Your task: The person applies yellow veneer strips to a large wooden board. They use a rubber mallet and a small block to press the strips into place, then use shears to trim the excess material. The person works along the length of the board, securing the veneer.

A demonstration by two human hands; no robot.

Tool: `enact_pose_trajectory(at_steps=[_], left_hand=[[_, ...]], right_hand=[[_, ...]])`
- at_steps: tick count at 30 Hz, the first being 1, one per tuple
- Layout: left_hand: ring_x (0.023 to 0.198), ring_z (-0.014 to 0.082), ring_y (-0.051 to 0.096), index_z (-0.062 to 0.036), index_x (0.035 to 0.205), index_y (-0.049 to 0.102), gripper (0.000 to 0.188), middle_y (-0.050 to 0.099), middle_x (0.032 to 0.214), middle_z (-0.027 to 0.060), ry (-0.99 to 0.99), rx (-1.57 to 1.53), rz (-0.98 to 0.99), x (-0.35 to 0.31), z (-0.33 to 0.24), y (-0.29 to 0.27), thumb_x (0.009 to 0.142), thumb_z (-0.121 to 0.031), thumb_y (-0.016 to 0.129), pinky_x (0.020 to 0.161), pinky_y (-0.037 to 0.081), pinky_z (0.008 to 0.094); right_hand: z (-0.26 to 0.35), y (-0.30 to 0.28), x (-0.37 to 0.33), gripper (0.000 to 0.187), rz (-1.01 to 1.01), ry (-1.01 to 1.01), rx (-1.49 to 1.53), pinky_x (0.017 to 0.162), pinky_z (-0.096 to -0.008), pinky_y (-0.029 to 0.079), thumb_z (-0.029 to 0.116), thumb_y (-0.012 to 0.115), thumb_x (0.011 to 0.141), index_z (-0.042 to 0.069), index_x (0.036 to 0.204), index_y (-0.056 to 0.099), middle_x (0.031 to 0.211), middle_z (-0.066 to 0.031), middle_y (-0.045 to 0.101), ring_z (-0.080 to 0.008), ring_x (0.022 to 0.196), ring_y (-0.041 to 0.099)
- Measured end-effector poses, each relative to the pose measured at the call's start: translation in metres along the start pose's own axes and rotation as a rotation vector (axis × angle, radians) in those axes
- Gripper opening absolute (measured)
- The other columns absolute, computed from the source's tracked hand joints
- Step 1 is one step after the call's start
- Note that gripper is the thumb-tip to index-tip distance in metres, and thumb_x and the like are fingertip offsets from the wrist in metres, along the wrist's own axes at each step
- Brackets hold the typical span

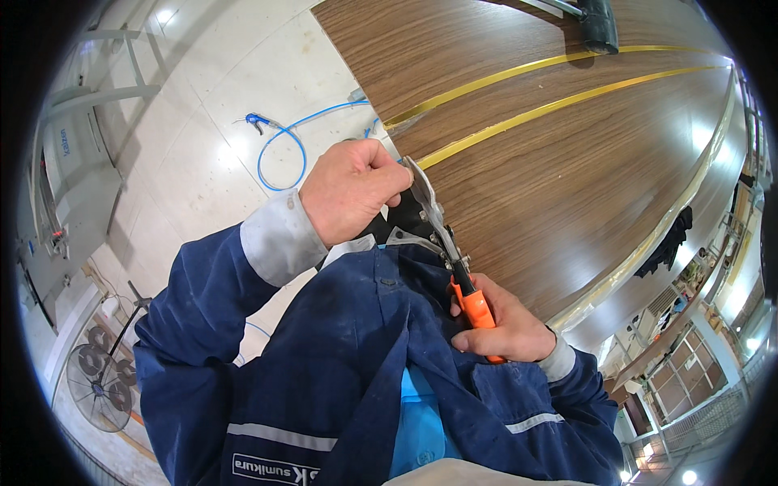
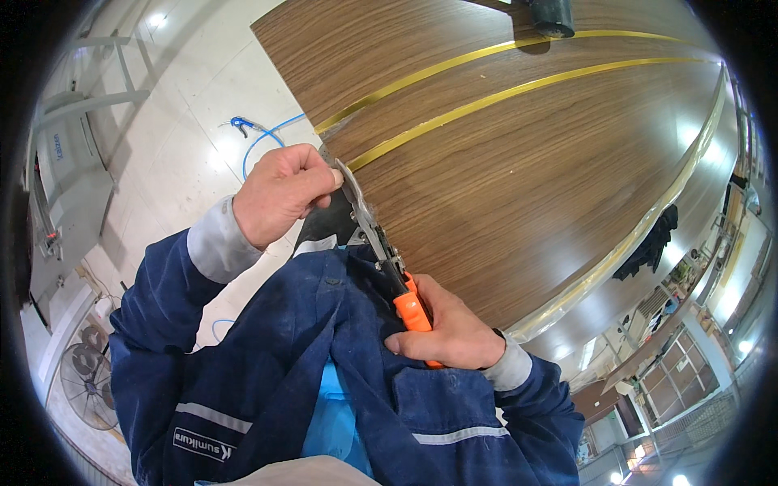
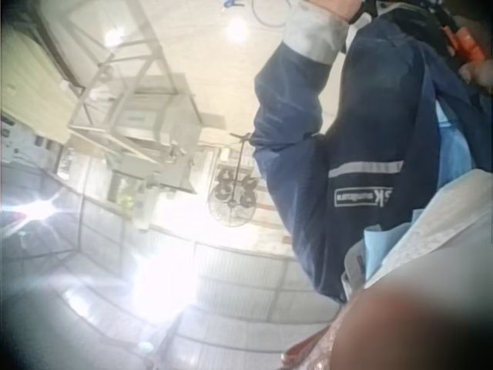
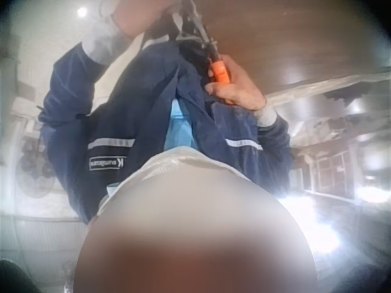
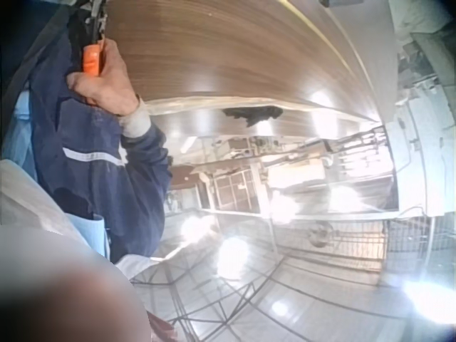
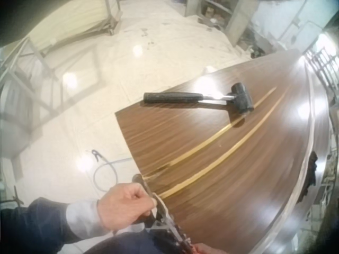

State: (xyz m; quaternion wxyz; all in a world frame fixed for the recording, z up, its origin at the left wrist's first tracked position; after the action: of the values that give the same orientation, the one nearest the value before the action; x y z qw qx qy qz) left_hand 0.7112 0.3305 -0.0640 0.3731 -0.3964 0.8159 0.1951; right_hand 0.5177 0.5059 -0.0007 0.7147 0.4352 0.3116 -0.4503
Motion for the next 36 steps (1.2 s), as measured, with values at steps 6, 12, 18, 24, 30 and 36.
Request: enact_pose_trajectory(at_steps=[6,12,18,24,30,36], left_hand=[[0.068,0.0127,0.063,0.0024,0.086,0.068,0.028,0.071,0.075,0.0068,0.01,0.004,-0.001,-0.001,-0.001,0.0,0.084,-0.025,0.069,0.062,0.049,0.0279],[0.067,0.0122,0.062,0.0026,0.086,0.067,0.027,0.07,0.074,0.0065,0.031,0.011,-0.011,0.005,-0.002,0.0,0.084,-0.025,0.069,0.061,0.049,0.0278],[0.066,0.01,0.059,0.0006,0.088,0.066,0.023,0.068,0.075,0.0047,0.037,0.042,0.019,0.001,-0.005,-0.002,0.087,-0.023,0.067,0.059,0.046,0.0262],[0.064,0.0064,0.054,-0.0027,0.093,0.062,0.016,0.065,0.077,0.0023,0.035,0.016,0.113,-0.005,-0.013,-0.001,0.094,-0.018,0.065,0.056,0.043,0.0232],[0.094,0.0153,0.067,0.0024,0.116,0.062,0.032,0.071,0.104,0.0123,0.045,0.06,0.094,-0.028,0.01,-0.053,0.093,-0.019,0.068,0.082,0.054,0.0289],[0.149,0.0294,0.037,0.0059,0.158,0.022,0.091,0.037,0.159,0.0255,0.33,-0.256,-0.022,-0.004,0.04,-0.008,0.093,-0.028,0.075,0.119,0.035,0.038]], right_hand=[[0.003,0.001,-0.003,0.081,-0.024,0.025,-0.016,0.092,-0.0335,0.045,0.028,0.083,0.075,-0.004,0.139,0.045,0.111,-0.0075,0.054,-0.0185,0.1,0.052],[0.0,-0.002,0.006,0.073,-0.057,-0.022,-0.013,0.092,-0.0336,0.046,0.022,0.081,0.076,-0.004,0.136,0.047,0.11,-0.0079,0.055,-0.0177,0.099,0.053],[-0.008,-0.003,0.006,0.054,-0.088,-0.034,0.009,0.082,-0.0275,0.046,0.007,0.075,0.073,0.005,0.122,0.052,0.103,0.0,0.056,-0.0115,0.091,0.052],[-0.013,-0.006,0.016,0.044,-0.099,-0.059,-0.169,0.076,-0.0277,0.045,0.006,0.074,0.073,0.005,0.112,0.054,0.096,0.0001,0.055,-0.0116,0.086,0.051],[-0.009,-0.006,0.012,0.037,-0.162,-0.481,0.16,0.078,-0.0284,0.043,0.017,0.071,0.08,0.007,0.112,0.055,0.091,-0.0028,0.053,-0.0134,0.084,0.05],[-0.015,-0.062,-0.009,0.079,-0.529,-0.837,0.266,0.068,-0.0293,0.038,0.079,0.055,0.091,0.002,0.113,0.055,0.09,-0.0053,0.053,-0.0142,0.079,0.049]])
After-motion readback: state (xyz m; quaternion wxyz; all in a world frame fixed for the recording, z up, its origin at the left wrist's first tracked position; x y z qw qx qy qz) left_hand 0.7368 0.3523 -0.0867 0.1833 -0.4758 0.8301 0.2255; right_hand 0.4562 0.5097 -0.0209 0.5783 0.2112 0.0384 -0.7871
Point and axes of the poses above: each hand's wrist, its own x-axis towards the middle knuckle, its own y-axis out of the palm, z = x × y, the point moved 4 cm from there along x, towards the middle knuckle
